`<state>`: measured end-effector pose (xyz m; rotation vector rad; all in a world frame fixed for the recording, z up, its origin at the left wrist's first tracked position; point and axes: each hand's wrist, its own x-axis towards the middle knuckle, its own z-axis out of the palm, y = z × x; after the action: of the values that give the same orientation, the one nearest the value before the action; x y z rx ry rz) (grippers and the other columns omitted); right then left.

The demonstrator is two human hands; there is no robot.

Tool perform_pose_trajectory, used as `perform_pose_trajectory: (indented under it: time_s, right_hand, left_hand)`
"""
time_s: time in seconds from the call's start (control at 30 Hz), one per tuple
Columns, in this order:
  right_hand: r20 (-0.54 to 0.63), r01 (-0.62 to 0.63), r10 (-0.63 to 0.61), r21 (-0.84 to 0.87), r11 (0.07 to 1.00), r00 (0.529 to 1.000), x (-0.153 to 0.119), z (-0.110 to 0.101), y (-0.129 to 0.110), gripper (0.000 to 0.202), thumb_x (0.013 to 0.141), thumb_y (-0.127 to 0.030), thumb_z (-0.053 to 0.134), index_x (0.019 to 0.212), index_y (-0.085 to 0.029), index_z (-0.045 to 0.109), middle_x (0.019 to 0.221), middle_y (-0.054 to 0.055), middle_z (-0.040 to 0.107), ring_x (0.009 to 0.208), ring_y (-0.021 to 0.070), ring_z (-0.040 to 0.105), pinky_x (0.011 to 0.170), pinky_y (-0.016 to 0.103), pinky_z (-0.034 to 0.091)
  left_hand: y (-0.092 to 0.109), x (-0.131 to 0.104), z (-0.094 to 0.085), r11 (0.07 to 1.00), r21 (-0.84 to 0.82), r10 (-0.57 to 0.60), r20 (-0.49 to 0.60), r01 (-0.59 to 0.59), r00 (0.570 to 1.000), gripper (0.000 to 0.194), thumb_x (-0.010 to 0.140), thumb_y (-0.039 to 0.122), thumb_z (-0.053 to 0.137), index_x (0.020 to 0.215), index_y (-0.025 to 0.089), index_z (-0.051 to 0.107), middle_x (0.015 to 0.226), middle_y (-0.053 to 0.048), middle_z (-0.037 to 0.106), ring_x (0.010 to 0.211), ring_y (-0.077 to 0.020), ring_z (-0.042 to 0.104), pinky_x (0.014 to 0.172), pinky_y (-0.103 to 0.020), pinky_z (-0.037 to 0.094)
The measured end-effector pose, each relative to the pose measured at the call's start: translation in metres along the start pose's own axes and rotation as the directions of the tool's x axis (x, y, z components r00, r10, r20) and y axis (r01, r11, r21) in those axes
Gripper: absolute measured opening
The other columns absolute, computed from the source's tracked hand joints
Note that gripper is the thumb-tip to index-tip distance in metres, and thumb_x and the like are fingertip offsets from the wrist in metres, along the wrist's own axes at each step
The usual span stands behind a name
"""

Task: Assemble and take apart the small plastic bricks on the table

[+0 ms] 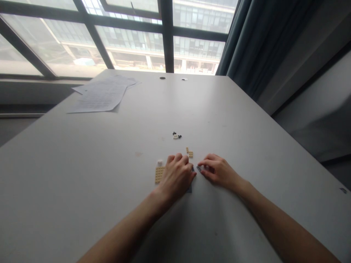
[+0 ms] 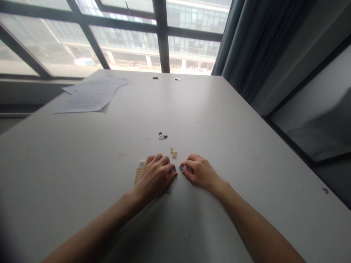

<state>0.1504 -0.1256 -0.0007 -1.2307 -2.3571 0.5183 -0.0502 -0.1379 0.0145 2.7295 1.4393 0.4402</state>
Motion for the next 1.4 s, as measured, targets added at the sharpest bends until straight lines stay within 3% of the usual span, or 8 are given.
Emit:
perform_pose_trajectory:
  time_s: [0.23, 0.73, 0.93, 1.03, 1.13, 1.27, 1.4]
  right_hand:
    - [-0.057, 0.010, -0.010, -0.012, 1.000, 0.998, 0.000, 0.012, -0.009, 0.006, 0.083, -0.021, 0.063, 0.087, -0.020, 0.067, 0.082, 0.003, 0.061, 0.076, 0.0161, 0.056, 0.071, 0.028, 0.045]
    - [-0.102, 0.012, -0.009, 0.025, 1.000, 0.995, -0.002, 0.015, -0.010, 0.005, 0.083, -0.019, 0.061, 0.084, -0.019, 0.066, 0.080, 0.003, 0.060, 0.076, 0.0168, 0.055, 0.073, 0.028, 0.045]
    - [-0.135, -0.063, 0.082, 0.139, 0.988, 0.987, -0.002, 0.014, -0.009, 0.005, 0.083, -0.020, 0.061, 0.084, -0.019, 0.066, 0.080, 0.002, 0.059, 0.067, 0.0131, 0.053, 0.066, 0.026, 0.044]
    - [-0.160, -0.115, 0.151, 0.215, 0.970, 0.976, -0.001, 0.015, -0.007, 0.006, 0.084, -0.021, 0.061, 0.083, -0.019, 0.066, 0.080, 0.001, 0.059, 0.065, 0.0119, 0.053, 0.064, 0.024, 0.044]
    - [-0.165, -0.137, 0.181, 0.247, 0.959, 0.970, 0.001, 0.015, -0.007, 0.007, 0.084, -0.019, 0.060, 0.082, -0.019, 0.067, 0.079, 0.001, 0.059, 0.065, 0.0115, 0.053, 0.062, 0.024, 0.043]
    - [-0.155, -0.136, 0.178, 0.245, 0.960, 0.972, 0.003, 0.015, -0.008, 0.008, 0.084, -0.018, 0.059, 0.081, -0.019, 0.067, 0.078, 0.000, 0.059, 0.065, 0.0115, 0.053, 0.063, 0.024, 0.042]
    - [-0.155, -0.130, 0.171, 0.244, 0.961, 0.973, 0.003, 0.016, -0.008, 0.008, 0.084, -0.017, 0.059, 0.082, -0.019, 0.067, 0.079, 0.000, 0.059, 0.067, 0.0115, 0.054, 0.064, 0.024, 0.043]
  left_hand:
    - [-0.002, 0.001, -0.002, 1.000, -0.019, 0.009, 0.001, -0.009, 1.000, 0.016, 0.083, 0.034, 0.063, 0.079, 0.019, 0.068, 0.084, -0.007, 0.061, 0.087, -0.0242, 0.050, 0.078, -0.039, 0.035]
    - [-0.002, 0.000, -0.001, 1.000, -0.014, 0.019, 0.012, -0.019, 1.000, 0.011, 0.083, 0.029, 0.061, 0.083, 0.019, 0.066, 0.086, -0.007, 0.061, 0.089, -0.0245, 0.050, 0.079, -0.040, 0.036]
    - [-0.004, 0.001, -0.008, 1.000, -0.021, -0.011, -0.054, 0.010, 0.998, 0.027, 0.083, 0.037, 0.062, 0.104, 0.021, 0.063, 0.092, -0.007, 0.062, 0.091, -0.0248, 0.051, 0.081, -0.039, 0.036]
    - [-0.018, 0.008, -0.017, 0.997, -0.022, -0.080, -0.154, 0.078, 0.985, 0.033, 0.085, 0.041, 0.059, 0.111, 0.021, 0.060, 0.098, -0.008, 0.063, 0.096, -0.0257, 0.052, 0.084, -0.040, 0.036]
    - [-0.046, 0.025, -0.020, 0.981, -0.023, -0.193, -0.227, 0.193, 0.955, 0.029, 0.087, 0.036, 0.056, 0.112, 0.021, 0.061, 0.103, -0.008, 0.064, 0.100, -0.0264, 0.051, 0.087, -0.041, 0.036]
    - [-0.087, 0.053, -0.005, 0.938, -0.041, -0.347, -0.130, 0.345, 0.929, 0.021, 0.084, 0.029, 0.056, 0.102, 0.024, 0.067, 0.102, -0.006, 0.066, 0.100, -0.0272, 0.053, 0.086, -0.042, 0.037]
    - [-0.105, 0.069, 0.012, 0.936, -0.044, -0.351, -0.122, 0.348, 0.928, 0.017, 0.083, 0.031, 0.057, 0.092, 0.024, 0.070, 0.099, -0.006, 0.067, 0.100, -0.0276, 0.054, 0.087, -0.042, 0.037]
